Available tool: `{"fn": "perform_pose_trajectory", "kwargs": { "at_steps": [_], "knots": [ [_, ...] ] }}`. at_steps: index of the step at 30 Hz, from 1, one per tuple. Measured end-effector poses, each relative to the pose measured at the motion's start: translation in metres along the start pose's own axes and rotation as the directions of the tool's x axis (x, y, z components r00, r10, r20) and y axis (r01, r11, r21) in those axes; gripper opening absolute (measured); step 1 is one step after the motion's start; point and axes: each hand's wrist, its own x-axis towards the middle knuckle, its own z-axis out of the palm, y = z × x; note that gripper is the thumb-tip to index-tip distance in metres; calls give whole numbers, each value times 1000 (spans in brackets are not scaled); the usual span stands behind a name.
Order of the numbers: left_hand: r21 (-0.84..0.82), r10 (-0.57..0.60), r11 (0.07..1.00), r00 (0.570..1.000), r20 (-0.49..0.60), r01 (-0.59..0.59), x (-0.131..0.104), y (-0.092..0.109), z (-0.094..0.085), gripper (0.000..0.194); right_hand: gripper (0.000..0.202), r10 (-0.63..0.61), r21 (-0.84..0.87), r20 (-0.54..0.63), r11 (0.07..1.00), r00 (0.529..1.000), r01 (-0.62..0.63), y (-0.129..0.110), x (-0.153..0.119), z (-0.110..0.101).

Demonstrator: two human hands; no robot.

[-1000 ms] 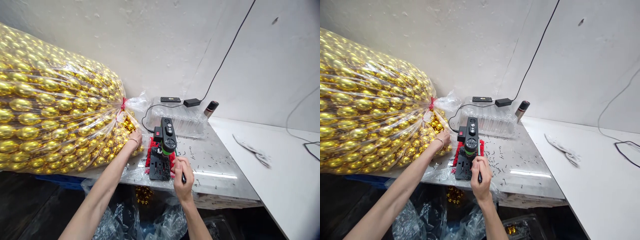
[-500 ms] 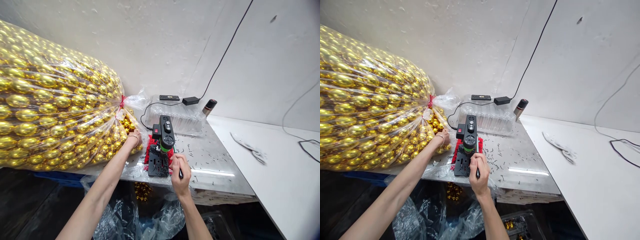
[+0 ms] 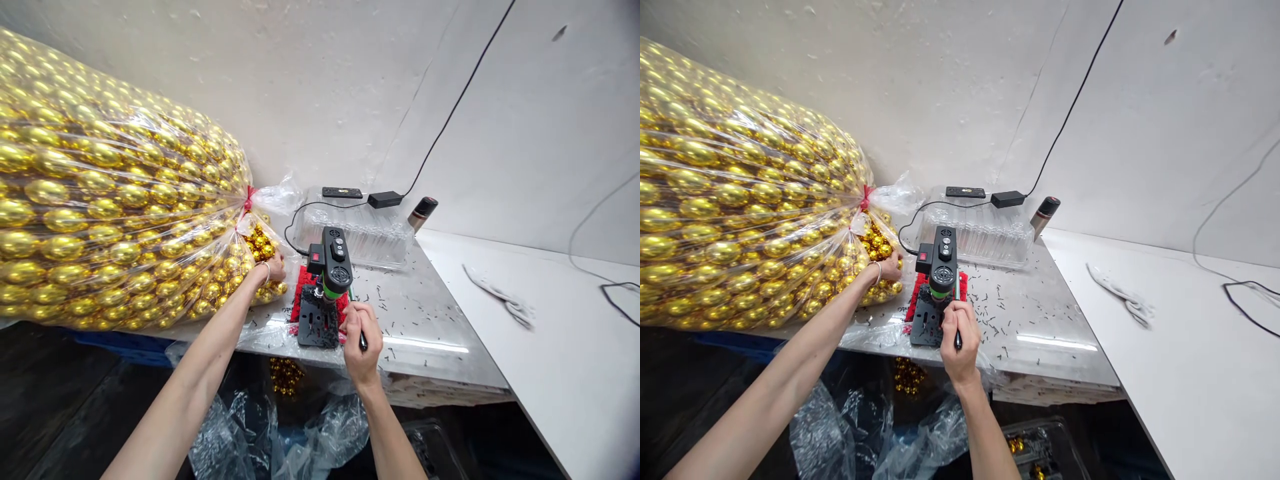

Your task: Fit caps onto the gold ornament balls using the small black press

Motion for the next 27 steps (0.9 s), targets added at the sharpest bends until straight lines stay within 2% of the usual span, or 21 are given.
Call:
{"fn": "perform_pose_trajectory", "kwargs": {
  "at_steps": [3,6,12,16,18,19,21,22,23,25,27],
  "knots": [
    [35,-156,988,983,98,153,0,7,-4,36,26,-4,-2,2,1000,1000,4,0,0,0],
    [27,-237,972,966,101,235,0,14,-9,30,25,-6,-13,14,1000,1000,6,-1,1,-1],
    [-207,-261,943,965,26,261,-13,32,-15,38,25,-17,-16,12,1000,1000,17,-1,1,-1],
    [-410,-197,890,979,54,202,-36,50,-21,29,25,-37,-19,20,999,999,37,1,1,-2],
    [-580,-195,784,975,111,223,-51,56,-23,26,25,-48,-30,26,998,998,49,1,1,-3],
    [-684,-206,682,965,159,259,-60,58,-24,26,24,-57,-34,27,998,998,58,1,1,-3],
    [-844,-226,406,933,280,352,-78,61,-25,26,24,-75,-38,25,996,997,76,2,1,-3],
    [-879,-231,278,916,329,386,-87,61,-24,26,23,-79,-40,24,996,997,80,3,1,-3],
    [-893,-241,195,903,357,405,-96,62,-24,26,23,-79,-41,25,996,997,80,3,1,-3],
    [-904,-278,116,888,367,411,-113,63,-22,24,23,-73,-45,29,996,997,75,5,0,-4],
    [-904,-306,112,880,364,413,-128,63,-17,22,22,-65,-50,35,997,997,67,6,-1,-4]
  ]
}}
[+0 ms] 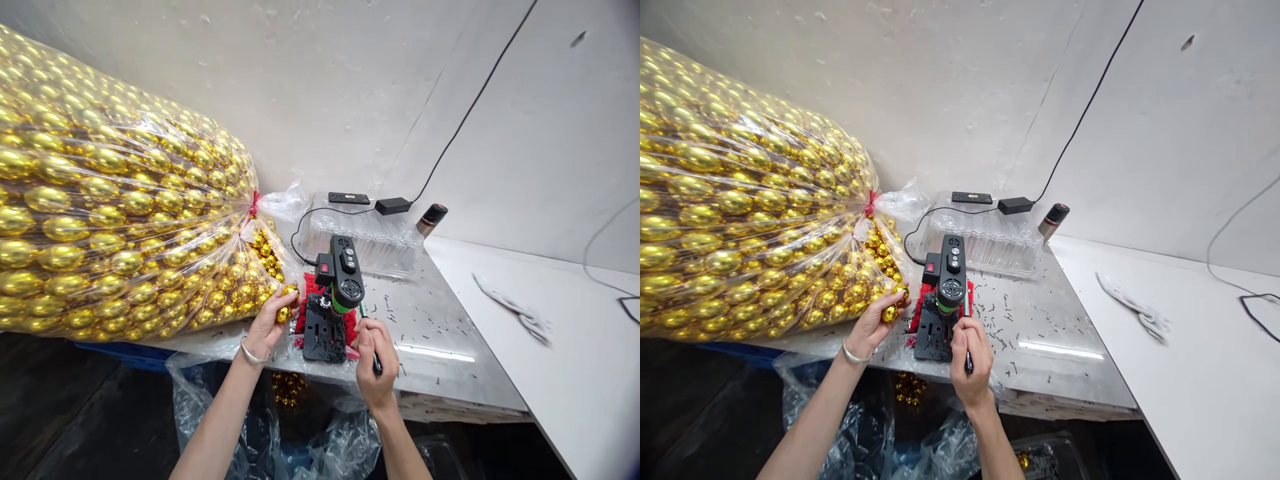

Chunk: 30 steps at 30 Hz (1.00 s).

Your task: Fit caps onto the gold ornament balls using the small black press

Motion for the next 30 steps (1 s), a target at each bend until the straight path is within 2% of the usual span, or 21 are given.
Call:
{"fn": "perform_pose_trajectory", "kwargs": {
  "at_steps": [5,10,14,17,23,28,30],
  "knots": [
    [112,-27,993,1000,15,25,-10,-33,-6,28,24,5,-22,15,1000,1000,-5,0,0,-1],
    [408,-20,913,1000,1,18,2,-64,-9,32,24,9,-28,27,1000,1000,-8,-3,3,-2],
    [721,92,687,995,38,-91,15,-76,-10,38,22,6,-28,43,1000,999,-5,-3,4,-3],
    [835,150,514,979,136,-194,19,-79,-10,39,23,1,-14,52,1000,999,0,-2,3,-3],
    [933,228,202,941,250,-297,12,-75,0,34,24,0,-10,58,1000,998,0,-1,2,-4],
    [932,216,-37,907,361,-362,4,-75,8,35,25,-6,-10,62,1000,998,7,-1,2,-4],
    [927,191,-107,908,373,-359,4,-75,10,35,24,-15,-13,54,1000,998,16,-2,2,-4]
  ]
}}
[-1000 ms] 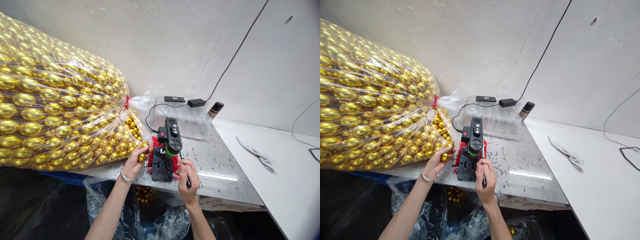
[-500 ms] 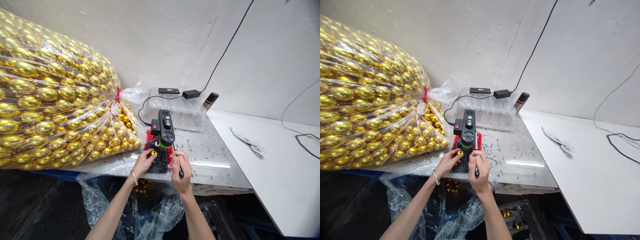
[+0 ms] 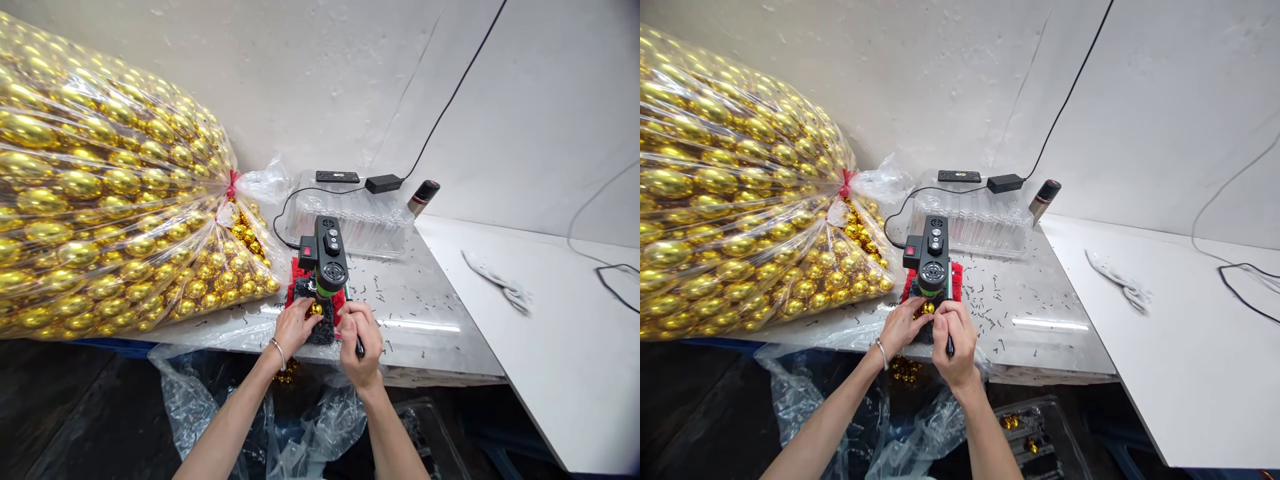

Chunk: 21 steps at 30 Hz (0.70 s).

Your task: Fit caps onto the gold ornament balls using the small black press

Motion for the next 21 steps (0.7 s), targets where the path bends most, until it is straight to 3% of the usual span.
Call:
{"fn": "perform_pose_trajectory", "kwargs": {
  "at_steps": [5,16,21],
  "knots": [
    [63,-10,998,1000,12,9,1,1,1,37,22,-33,24,-20,999,999,34,7,-9,4],
    [82,6,997,1000,-6,-6,1,-1,3,31,23,-201,-41,-95,979,975,198,48,-42,32],
    [63,13,998,1000,-3,-13,1,-2,3,34,24,-102,35,-132,994,986,107,34,-31,26]
  ]
}}
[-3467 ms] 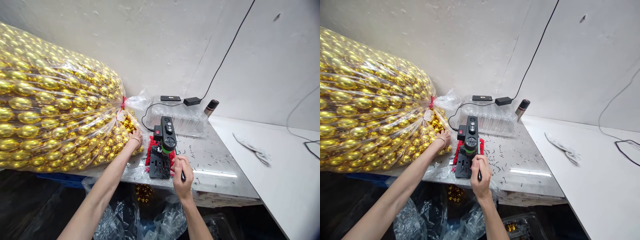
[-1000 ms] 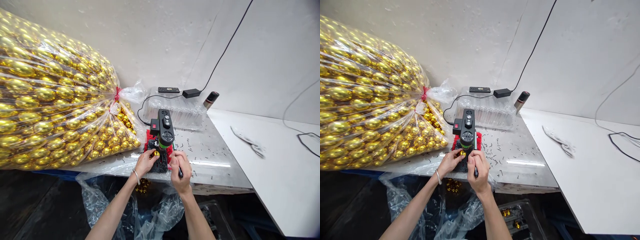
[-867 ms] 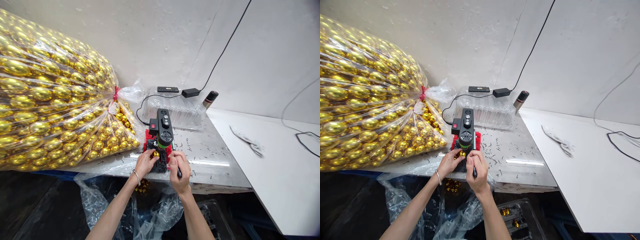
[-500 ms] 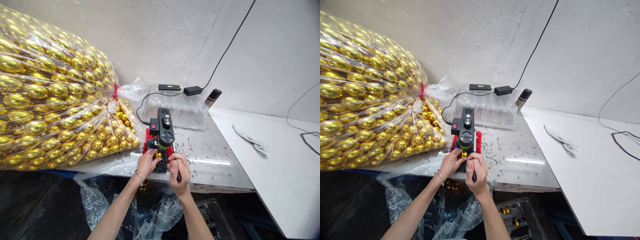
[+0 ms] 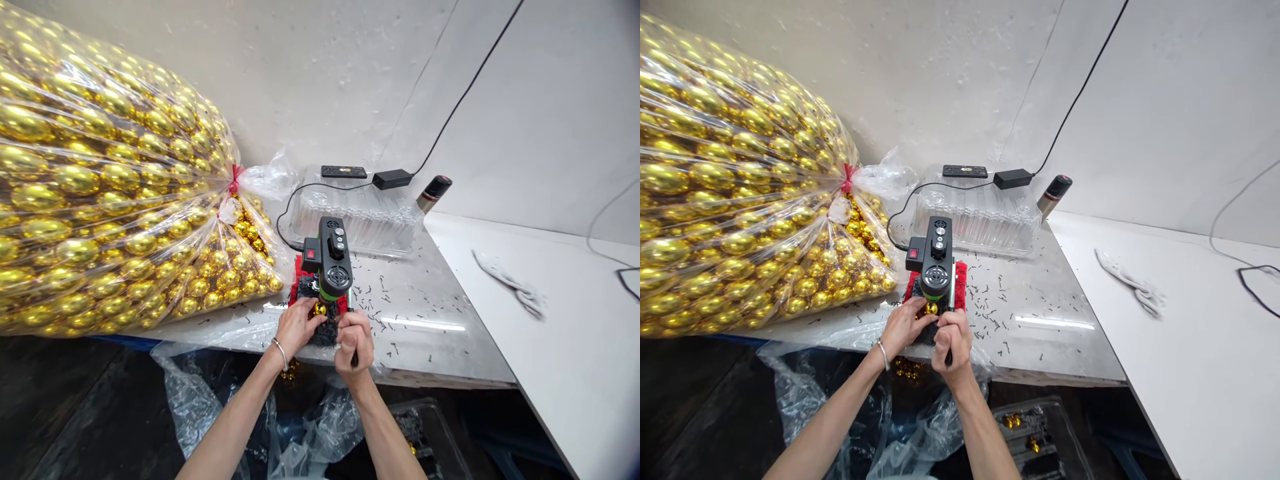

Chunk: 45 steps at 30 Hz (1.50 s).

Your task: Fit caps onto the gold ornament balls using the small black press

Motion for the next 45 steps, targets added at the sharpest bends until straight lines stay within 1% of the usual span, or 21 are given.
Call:
{"fn": "perform_pose_trajectory", "kwargs": {
  "at_steps": [4,8,10,11,12,13,15,17,19,20,21,22,23,26,28,30,33,35,39,43,45],
  "knots": [
    [-58,-2,998,1000,-20,1,2,-1,1,36,28,100,17,-4,995,995,-100,-24,35,-11],
    [-269,-43,963,998,-47,29,-12,-3,-7,33,30,196,37,14,980,981,-196,-40,59,-16],
    [-432,-88,897,996,28,91,-31,-7,-9,35,29,196,27,25,980,980,-197,-41,60,-16],
    [-513,-110,845,987,115,154,-43,-10,-8,37,29,190,20,28,982,981,-190,-41,59,-16],
    [-580,-130,778,965,228,242,-56,-14,-5,40,29,183,14,30,983,983,-184,-40,56,-15],
    [-623,-150,700,925,349,349,-70,-18,1,43,28,178,9,30,984,984,-178,-39,53,-15],
    [-650,-213,508,814,541,565,-97,-29,17,46,28,171,1,22,985,985,-171,-37,49,-14],
    [-645,-328,237,685,651,726,-121,-41,36,50,28,165,-5,16,986,986,-165,-36,46,-13],
    [-609,-395,-50,544,740,792,-139,-52,48,49,27,161,-8,22,987,987,-161,-36,46,-13],
    [-596,-383,-159,507,772,787,-146,-56,50,47,27,159,-9,29,987,987,-159,-35,45,-14],
    [-595,-350,-231,505,789,770,-150,-58,49,45,27,156,-9,35,988,987,-156,-35,45,-14],
    [-611,-306,-271,535,787,744,-153,-59,45,45,27,151,-9,40,989,988,-151,-35,45,-14],
    [-639,-262,-289,583,769,713,-153,-58,37,48,26,146,-11,40,989,988,-146,-35,44,-14],
    [-732,-188,-249,710,679,634,-143,-48,6,57,26,140,-14,28,990,990,-140,-35,43,-14],
    [-810,-201,-160,785,586,563,-129,-38,-13,60,27,141,-13,20,990,990,-141,-35,42,-13],
    [-881,-273,-46,842,465,471,-112,-30,-24,62,27,138,-14,18,990,990,-138,-35,43,-13],
    [-923,-402,149,875,270,354,-85,-20,-24,58,27,135,-24,23,991,991,-135,-36,43,-13],
    [-917,-419,247,888,189,312,-69,-15,-18,54,27,134,-30,31,991,990,-133,-36,44,-14],
    [-878,-328,401,936,129,262,-45,-11,-7,54,25,120,-23,52,993,991,-119,-34,43,-15],
    [-713,-205,680,978,39,171,-29,-14,1,51,24,104,-5,68,995,992,-104,-31,42,-15],
    [-614,-172,778,985,-9,131,-25,-15,4,49,24,98,-5,74,995,992,-98,-31,41,-16]
  ]
}}
